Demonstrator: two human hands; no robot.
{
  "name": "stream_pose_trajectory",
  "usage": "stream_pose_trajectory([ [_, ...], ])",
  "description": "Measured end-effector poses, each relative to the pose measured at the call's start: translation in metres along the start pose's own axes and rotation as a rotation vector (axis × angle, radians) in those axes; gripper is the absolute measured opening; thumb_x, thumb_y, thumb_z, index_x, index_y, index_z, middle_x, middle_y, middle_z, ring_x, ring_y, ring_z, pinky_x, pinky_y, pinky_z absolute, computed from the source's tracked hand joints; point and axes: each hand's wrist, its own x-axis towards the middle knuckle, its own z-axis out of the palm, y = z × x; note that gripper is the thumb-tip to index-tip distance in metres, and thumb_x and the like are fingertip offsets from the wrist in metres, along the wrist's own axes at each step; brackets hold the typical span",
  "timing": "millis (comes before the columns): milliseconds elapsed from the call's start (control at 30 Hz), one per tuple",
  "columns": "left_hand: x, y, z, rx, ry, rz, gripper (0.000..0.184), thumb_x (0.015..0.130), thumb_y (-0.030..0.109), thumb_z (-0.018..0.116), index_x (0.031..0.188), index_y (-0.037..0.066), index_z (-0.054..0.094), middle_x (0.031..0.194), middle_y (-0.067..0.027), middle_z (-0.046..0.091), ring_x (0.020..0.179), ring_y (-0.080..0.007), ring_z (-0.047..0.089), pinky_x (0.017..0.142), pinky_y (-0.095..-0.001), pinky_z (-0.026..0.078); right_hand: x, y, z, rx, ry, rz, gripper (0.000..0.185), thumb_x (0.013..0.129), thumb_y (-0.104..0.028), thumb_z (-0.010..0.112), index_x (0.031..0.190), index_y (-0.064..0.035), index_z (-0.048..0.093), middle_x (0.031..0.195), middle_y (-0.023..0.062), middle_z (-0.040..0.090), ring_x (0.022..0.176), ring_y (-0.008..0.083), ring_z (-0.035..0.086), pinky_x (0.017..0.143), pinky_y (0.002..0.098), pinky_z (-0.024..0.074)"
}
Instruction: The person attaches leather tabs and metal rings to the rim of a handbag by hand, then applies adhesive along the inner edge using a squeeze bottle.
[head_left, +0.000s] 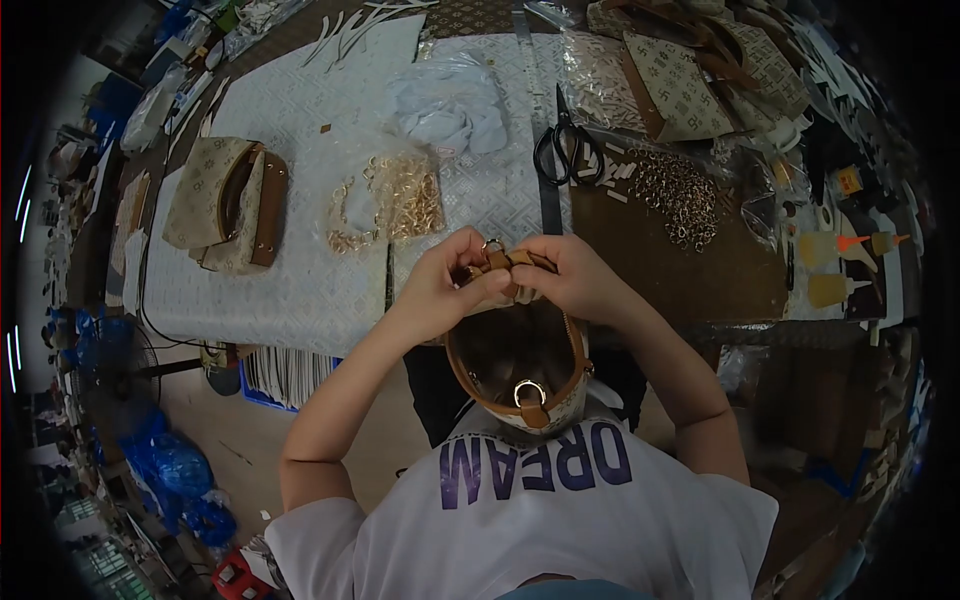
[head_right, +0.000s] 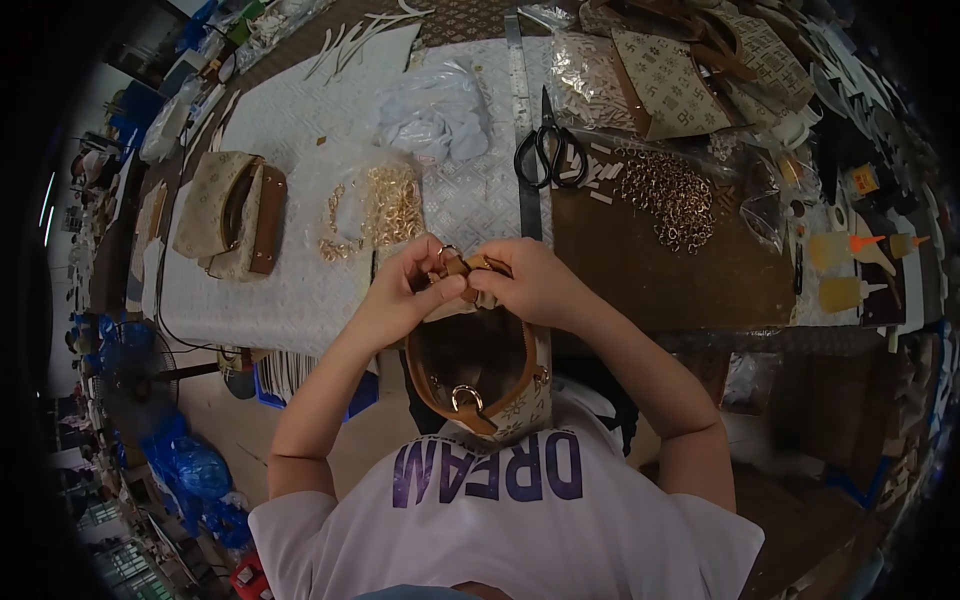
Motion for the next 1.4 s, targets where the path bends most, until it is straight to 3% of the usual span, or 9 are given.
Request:
stream_pose_trajectory([
  [200, 0.012, 0.015, -0.013, 0.401, -0.021, -0.054, 0.021, 0.087, 0.021, 0.067, 0.088, 0.001, 0.063, 0.065, -0.0040, 0.058, 0.060, -0.0085, 0.052, 0.056, -0.0262, 0.043, -0.002, -0.025, -0.002, -0.330, -0.053, 0.023, 0.032, 0.074, -0.026, 0.074, 0.079, 0.0031, 0.063, 0.064, 0.0100, 0.060, 0.058, 0.0169, 0.056, 0.057, 0.0318, 0.0437],
  [533, 0.016, -0.019, -0.004, 0.078, 0.087, 0.009, 0.020, 0.087, 0.019, 0.066, 0.083, 0.001, 0.059, 0.066, -0.0004, 0.059, 0.064, -0.0086, 0.053, 0.059, -0.0262, 0.044, 0.006, -0.001, 0.015, -0.082, 0.083, -0.067, 0.025, 0.078, -0.019, 0.072, 0.088, 0.0021, 0.065, 0.067, 0.0040, 0.062, 0.064, 0.0071, 0.054, 0.059, 0.0261, 0.0428],
  [667, -0.013, 0.008, 0.007, -0.255, 0.121, 0.093, 0.043, 0.089, 0.022, 0.064, 0.122, -0.001, 0.046, 0.105, -0.0114, 0.060, 0.097, -0.0148, 0.057, 0.086, -0.0268, 0.046, 0.008, -0.021, 0.014, 0.204, 0.200, -0.010, 0.018, 0.083, -0.013, 0.068, 0.091, 0.0033, 0.065, 0.078, 0.0001, 0.064, 0.070, 0.0068, 0.057, 0.063, 0.0219, 0.0444],
  [700, -0.026, 0.014, 0.005, 0.178, 0.095, 0.284, 0.065, 0.088, 0.020, 0.064, 0.139, 0.001, 0.028, 0.130, -0.0196, 0.045, 0.120, -0.0263, 0.048, 0.102, -0.0344, 0.037, 0.011, -0.027, 0.009, 0.297, 0.236, -0.053, 0.016, 0.084, -0.009, 0.067, 0.093, 0.0032, 0.065, 0.080, 0.0002, 0.064, 0.071, 0.0071, 0.057, 0.065, 0.0213, 0.0449],
  [800, -0.052, 0.046, 0.007, 0.523, 0.283, 0.356, 0.072, 0.086, 0.010, 0.058, 0.146, 0.004, 0.019, 0.134, -0.0258, 0.044, 0.124, -0.0390, 0.045, 0.102, -0.0396, 0.038, 0.020, -0.049, 0.021, 0.407, 0.405, -0.306, 0.015, 0.084, 0.000, 0.063, 0.098, 0.0032, 0.065, 0.097, 0.0051, 0.062, 0.086, 0.0095, 0.058, 0.076, 0.0228, 0.0456],
  [833, -0.056, 0.059, -0.002, 0.479, 0.289, 0.087, 0.066, 0.087, 0.007, 0.055, 0.145, 0.004, 0.025, 0.127, -0.0244, 0.051, 0.119, -0.0374, 0.051, 0.098, -0.0374, 0.042, 0.023, -0.058, 0.032, 0.294, 0.472, -0.411, 0.016, 0.083, 0.001, 0.063, 0.099, 0.0030, 0.065, 0.102, 0.0064, 0.061, 0.089, 0.0104, 0.057, 0.079, 0.0234, 0.0454],
  [967, -0.059, 0.066, -0.064, 0.335, 0.381, 0.328, 0.047, 0.090, -0.003, 0.042, 0.136, 0.008, 0.046, 0.103, -0.0171, 0.066, 0.094, -0.0282, 0.067, 0.080, -0.0322, 0.052, 0.028, -0.087, 0.048, -0.266, 0.461, -0.838, 0.043, 0.081, -0.003, 0.067, 0.122, 0.0005, 0.057, 0.127, 0.0145, 0.052, 0.113, 0.0262, 0.052, 0.096, 0.0324, 0.0405],
  [1100, -0.063, 0.087, -0.183, 0.707, 0.841, 0.355, 0.044, 0.090, -0.001, 0.043, 0.134, 0.007, 0.048, 0.106, -0.0173, 0.065, 0.098, -0.0291, 0.064, 0.082, -0.0338, 0.051, 0.032, -0.089, 0.028, -0.304, 0.328, -1.107, 0.069, 0.083, -0.015, 0.069, 0.140, -0.0002, 0.033, 0.145, 0.0165, 0.029, 0.134, 0.0304, 0.030, 0.107, 0.0381, 0.0299],
  [1400, -0.077, 0.047, -0.344, 1.507, 1.138, -0.312, 0.038, 0.092, 0.003, 0.045, 0.129, 0.007, 0.051, 0.114, -0.0177, 0.060, 0.107, -0.0312, 0.059, 0.088, -0.0377, 0.047, 0.047, 0.018, -0.205, -0.688, 1.242, -0.404, 0.042, 0.084, -0.006, 0.061, 0.124, 0.0018, 0.048, 0.131, 0.0209, 0.042, 0.118, 0.0372, 0.046, 0.097, 0.0458, 0.0413],
])
